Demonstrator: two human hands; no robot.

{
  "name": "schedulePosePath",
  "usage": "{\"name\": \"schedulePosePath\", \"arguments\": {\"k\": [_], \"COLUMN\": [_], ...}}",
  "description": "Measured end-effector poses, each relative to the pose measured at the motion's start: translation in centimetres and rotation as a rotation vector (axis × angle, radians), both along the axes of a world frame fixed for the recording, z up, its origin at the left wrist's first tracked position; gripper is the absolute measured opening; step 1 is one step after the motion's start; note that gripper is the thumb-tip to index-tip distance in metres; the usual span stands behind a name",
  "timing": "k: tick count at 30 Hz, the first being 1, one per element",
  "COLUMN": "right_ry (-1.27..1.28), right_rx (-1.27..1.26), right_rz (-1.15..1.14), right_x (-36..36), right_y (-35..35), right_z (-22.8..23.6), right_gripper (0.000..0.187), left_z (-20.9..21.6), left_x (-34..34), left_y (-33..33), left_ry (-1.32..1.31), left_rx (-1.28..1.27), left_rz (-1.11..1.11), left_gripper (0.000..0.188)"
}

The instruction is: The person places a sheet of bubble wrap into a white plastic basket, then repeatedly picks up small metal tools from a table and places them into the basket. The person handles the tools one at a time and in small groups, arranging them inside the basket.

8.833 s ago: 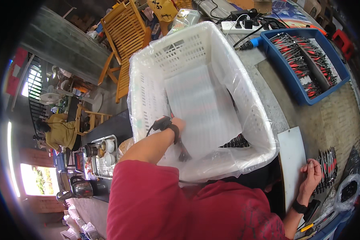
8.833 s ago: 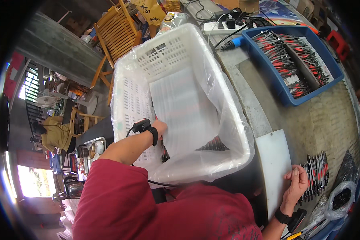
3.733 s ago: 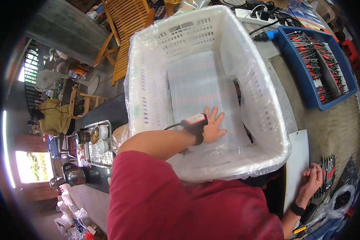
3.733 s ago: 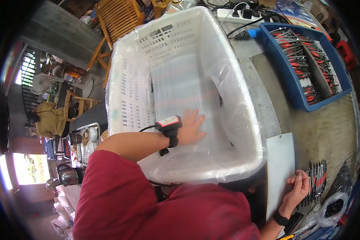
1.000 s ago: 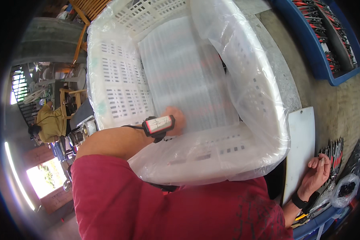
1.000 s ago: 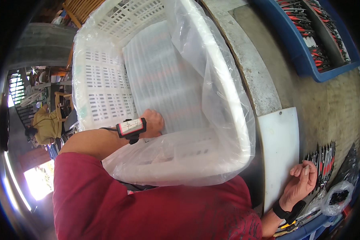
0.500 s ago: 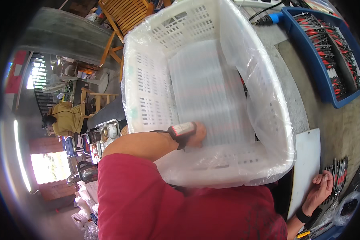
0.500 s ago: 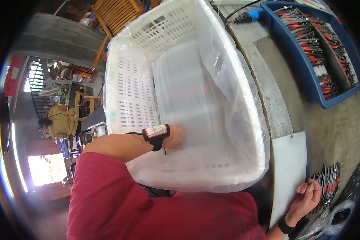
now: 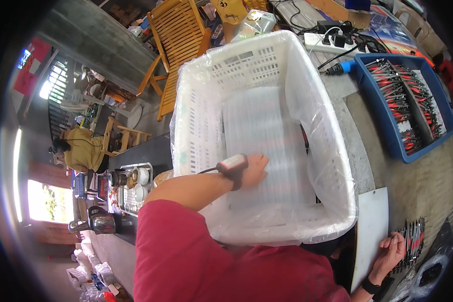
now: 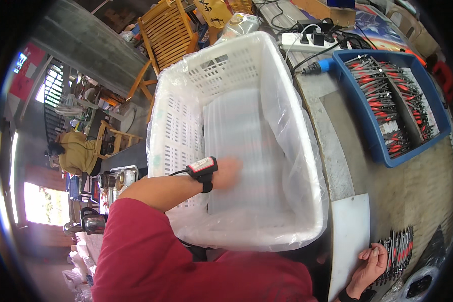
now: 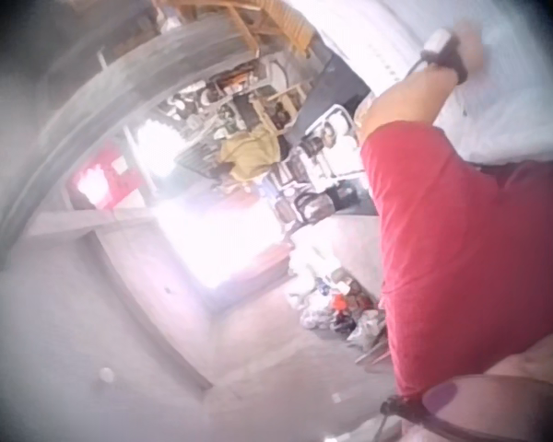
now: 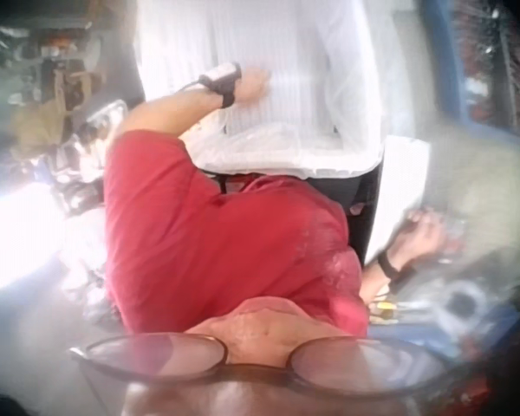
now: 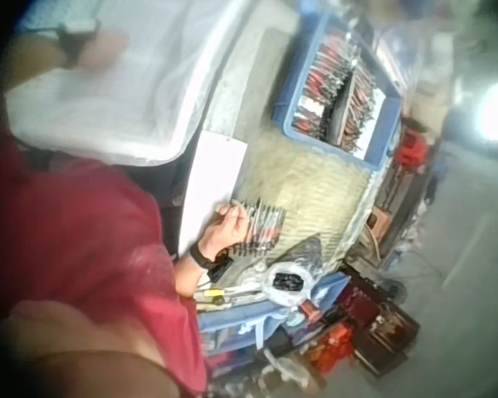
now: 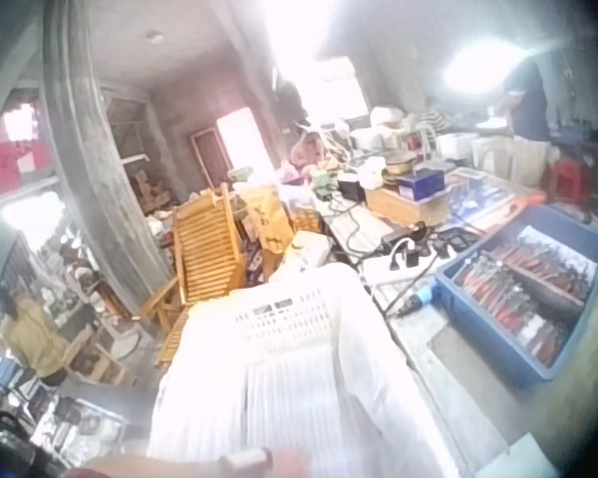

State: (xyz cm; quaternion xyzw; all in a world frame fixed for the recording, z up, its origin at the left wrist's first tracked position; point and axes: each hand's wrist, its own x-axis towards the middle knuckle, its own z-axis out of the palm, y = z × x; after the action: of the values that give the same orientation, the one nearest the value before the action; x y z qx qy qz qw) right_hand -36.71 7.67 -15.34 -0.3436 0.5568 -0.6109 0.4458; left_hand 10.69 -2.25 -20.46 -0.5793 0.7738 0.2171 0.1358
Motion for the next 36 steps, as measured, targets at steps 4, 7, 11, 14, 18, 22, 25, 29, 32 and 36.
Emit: {"name": "schedulePosePath", "arguments": {"k": [4, 7, 11, 14, 18, 22, 25, 29, 32, 36], "right_ry": [-0.015, -0.009, -0.002, -0.007, 0.029, 0.015, 0.008, 0.027, 0.010, 0.000], "right_rx": [-0.017, -0.024, -0.039, -0.029, 0.010, -0.003, -0.013, -0.025, -0.024, -0.026], "right_rz": [-0.022, -0.001, 0.013, 0.009, -0.061, -0.037, -0.027, -0.010, 0.004, -0.012], "right_x": [-0.1, -0.3, -0.5, -0.4, 0.1, 0.4, 0.4, 0.1, 0.0, 0.1], "right_y": [0.0, 0.1, 0.1, 0.1, -0.1, -0.1, -0.1, -0.1, 0.0, -0.1], "right_z": [-0.1, -0.2, -0.4, -0.2, 0.0, 0.3, 0.3, 0.2, 0.0, 0.1], "right_gripper": [0.013, 0.012, 0.011, 0.011, 0.014, 0.013, 0.013, 0.013, 0.013, 0.013], "left_z": [-1.9, -3.2, -4.7, -5.4, -5.3, -5.1, -5.1, -5.3, -5.5, -5.7], "left_x": [-0.6, -0.5, -0.6, -0.6, -0.2, -0.4, -1.1, -2.4, -4.7, -8.5], "left_y": [-2.5, -4.2, -4.9, -5.0, -5.5, -6.0, -6.2, -5.9, -4.6, -3.0], "left_ry": [-0.036, -0.083, -0.017, 0.007, 0.008, 0.007, -0.014, 0.040, 0.165, 0.195], "left_rx": [-0.254, -0.162, -0.094, -0.089, -0.086, -0.107, -0.154, -0.200, -0.190, -0.172], "left_rz": [0.161, 0.279, 0.402, 0.423, 0.409, 0.415, 0.435, 0.351, 0.215, 0.033], "left_gripper": [0.062, 0.075, 0.082, 0.084, 0.085, 0.082, 0.079, 0.076, 0.076, 0.081]}}
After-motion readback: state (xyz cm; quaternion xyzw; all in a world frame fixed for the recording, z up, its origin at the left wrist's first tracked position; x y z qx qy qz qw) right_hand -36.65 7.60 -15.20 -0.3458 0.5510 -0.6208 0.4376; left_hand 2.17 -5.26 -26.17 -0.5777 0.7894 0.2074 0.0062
